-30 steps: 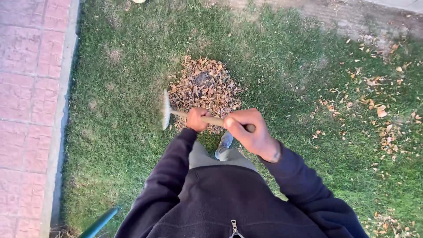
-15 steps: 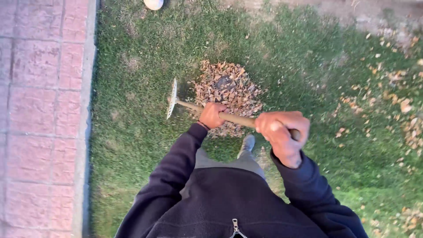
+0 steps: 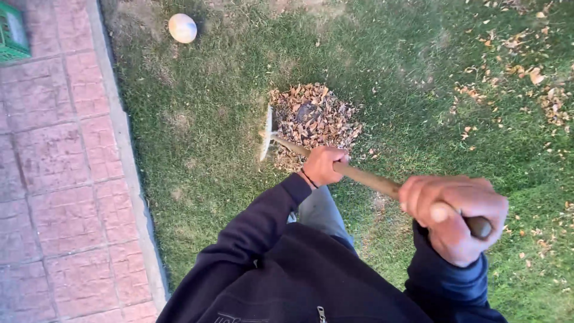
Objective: The person uses a rake to gather dry leaves on a grassy lawn into a single pile. They repeatedly pull leaves from scattered areas toward a central spot, moving around the yard to collect more leaves into the growing pile.
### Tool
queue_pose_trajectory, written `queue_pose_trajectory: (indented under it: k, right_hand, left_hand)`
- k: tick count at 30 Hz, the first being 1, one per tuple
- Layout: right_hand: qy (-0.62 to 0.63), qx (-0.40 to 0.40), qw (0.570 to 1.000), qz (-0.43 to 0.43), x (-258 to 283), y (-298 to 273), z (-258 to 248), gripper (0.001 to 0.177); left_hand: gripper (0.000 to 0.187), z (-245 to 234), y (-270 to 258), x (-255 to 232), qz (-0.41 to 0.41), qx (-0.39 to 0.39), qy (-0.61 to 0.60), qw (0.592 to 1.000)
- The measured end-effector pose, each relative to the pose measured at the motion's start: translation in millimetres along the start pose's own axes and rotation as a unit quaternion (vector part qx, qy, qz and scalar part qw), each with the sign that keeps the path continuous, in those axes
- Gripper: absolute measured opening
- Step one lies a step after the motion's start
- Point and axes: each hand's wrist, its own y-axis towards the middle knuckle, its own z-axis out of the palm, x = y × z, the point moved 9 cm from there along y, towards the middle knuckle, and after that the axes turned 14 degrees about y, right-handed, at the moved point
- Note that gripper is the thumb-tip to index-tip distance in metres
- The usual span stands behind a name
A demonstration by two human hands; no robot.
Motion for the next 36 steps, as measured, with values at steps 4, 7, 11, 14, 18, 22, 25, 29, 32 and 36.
queue_pose_trajectory:
  k: [4, 7, 11, 14, 18, 22, 25, 29, 32, 36]
  right_hand:
    - [0.037, -0.058, 0.993, -0.093, -28.1, 16.9, 1.8, 0.033]
    - [0.025, -0.115, 0.983, -0.144, -58.6, 23.7, 19.0, 0.040]
    - [0.027, -0.122, 0.981, -0.150, -90.4, 71.1, 52.7, 0.047]
    - [-0.001, -0.120, 0.977, -0.176, -156.2, 105.0, 49.8, 0.046]
    - [0.024, -0.174, 0.965, -0.196, -184.5, 145.4, 45.5, 0.044]
    - [-0.020, -0.241, 0.966, -0.089, -207.1, 166.9, 16.1, 0.039]
    - [-0.079, -0.279, 0.957, -0.019, -182.6, 175.1, -2.5, 0.035]
    - [-0.135, -0.301, 0.943, 0.038, -147.0, 200.1, 2.7, 0.039]
    - [-0.151, -0.272, 0.949, -0.042, -118.1, 231.9, 26.9, 0.047]
    - [-0.131, -0.295, 0.940, -0.109, -108.1, 285.9, 54.3, 0.047]
  left_hand:
    - [0.014, -7.2, 4.8, 64.6, 0.022, 0.050, 0.029, 0.998]
    - [0.018, -27.5, 8.3, 108.2, 0.033, 0.069, 0.016, 0.997]
    - [0.035, -74.7, 45.7, 139.9, 0.047, 0.063, 0.001, 0.997]
    - [0.035, -98.1, 91.6, 165.8, 0.033, 0.103, -0.017, 0.994]
    - [0.042, -95.1, 123.2, 218.3, -0.004, 0.168, -0.040, 0.985]
    - [0.049, -68.8, 136.4, 271.5, -0.007, 0.172, -0.028, 0.985]
    - [0.043, -27.0, 138.3, 268.5, -0.017, 0.195, -0.028, 0.980]
    - [0.034, -7.7, 150.5, 216.5, 0.044, 0.214, -0.126, 0.968]
    - [0.028, -72.5, 200.3, 143.7, 0.086, 0.241, -0.199, 0.946]
    - [0.030, -106.5, 220.1, 181.6, 0.190, 0.190, -0.129, 0.955]
